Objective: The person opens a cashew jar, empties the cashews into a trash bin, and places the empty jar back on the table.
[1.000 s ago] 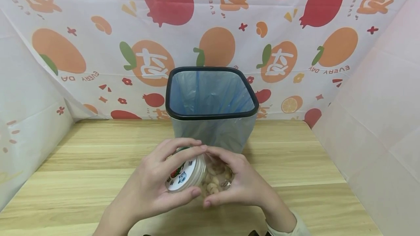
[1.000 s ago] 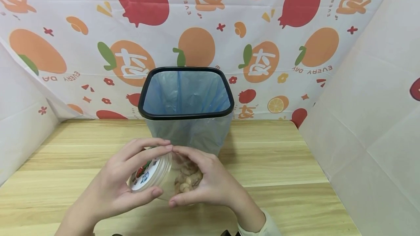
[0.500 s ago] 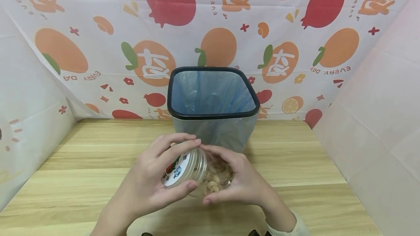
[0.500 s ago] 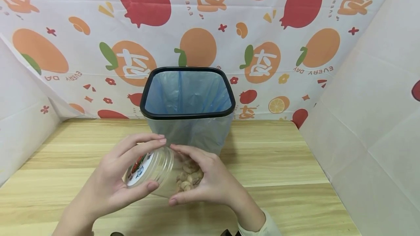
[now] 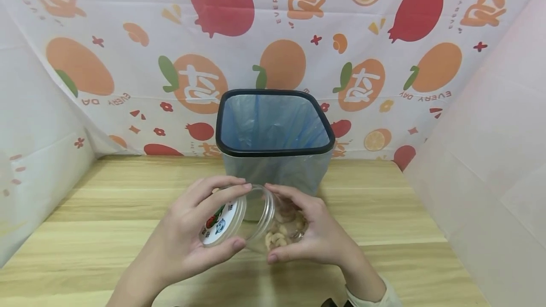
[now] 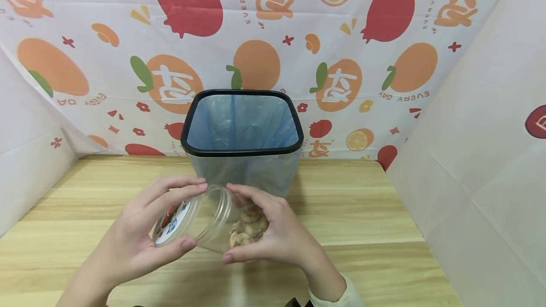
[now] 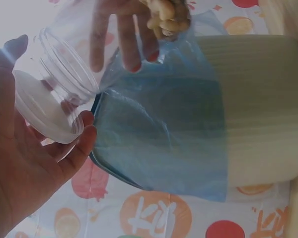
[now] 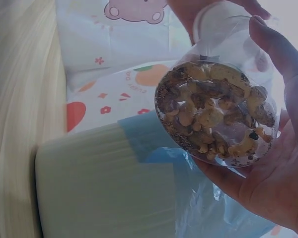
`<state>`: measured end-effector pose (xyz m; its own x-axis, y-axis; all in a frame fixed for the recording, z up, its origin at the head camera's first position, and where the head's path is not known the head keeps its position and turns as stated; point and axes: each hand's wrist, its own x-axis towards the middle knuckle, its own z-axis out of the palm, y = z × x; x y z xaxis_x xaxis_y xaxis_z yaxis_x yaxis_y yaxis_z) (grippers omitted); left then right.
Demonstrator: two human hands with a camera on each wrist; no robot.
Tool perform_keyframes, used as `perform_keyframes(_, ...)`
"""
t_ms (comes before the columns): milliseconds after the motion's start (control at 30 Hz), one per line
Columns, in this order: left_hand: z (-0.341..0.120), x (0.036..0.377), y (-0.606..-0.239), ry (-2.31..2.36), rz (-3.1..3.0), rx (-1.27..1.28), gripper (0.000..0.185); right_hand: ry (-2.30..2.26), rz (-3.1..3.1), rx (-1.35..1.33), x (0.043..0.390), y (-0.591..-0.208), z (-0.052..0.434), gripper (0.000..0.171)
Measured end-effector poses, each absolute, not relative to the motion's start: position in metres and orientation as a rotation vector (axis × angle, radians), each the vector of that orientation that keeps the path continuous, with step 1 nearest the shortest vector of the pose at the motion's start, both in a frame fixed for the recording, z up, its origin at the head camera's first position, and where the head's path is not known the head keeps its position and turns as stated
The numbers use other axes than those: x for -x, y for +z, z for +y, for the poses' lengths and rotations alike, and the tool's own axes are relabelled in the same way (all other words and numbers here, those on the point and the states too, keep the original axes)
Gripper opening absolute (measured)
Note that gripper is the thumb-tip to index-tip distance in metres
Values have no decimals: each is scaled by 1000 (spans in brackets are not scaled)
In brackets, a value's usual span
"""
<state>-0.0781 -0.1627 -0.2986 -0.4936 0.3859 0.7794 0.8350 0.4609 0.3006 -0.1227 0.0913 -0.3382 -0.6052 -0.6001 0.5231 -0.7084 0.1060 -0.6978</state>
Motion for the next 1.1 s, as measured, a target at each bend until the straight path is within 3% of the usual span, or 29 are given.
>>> perform_keyframes(400, -189, 78, -319, -740, -2210, 939, 60, 1612, -2232, -1304, 125, -337, 99, 104)
perform_keyframes(667, -212, 79, -334, -555, -2352, 845, 75, 1705, -2176, -1333, 127, -335, 101, 104)
perform_keyframes(1100, -239, 83, -354, -456, -2418, 801, 68, 1723, -2168, -1320, 130, -333, 105, 104)
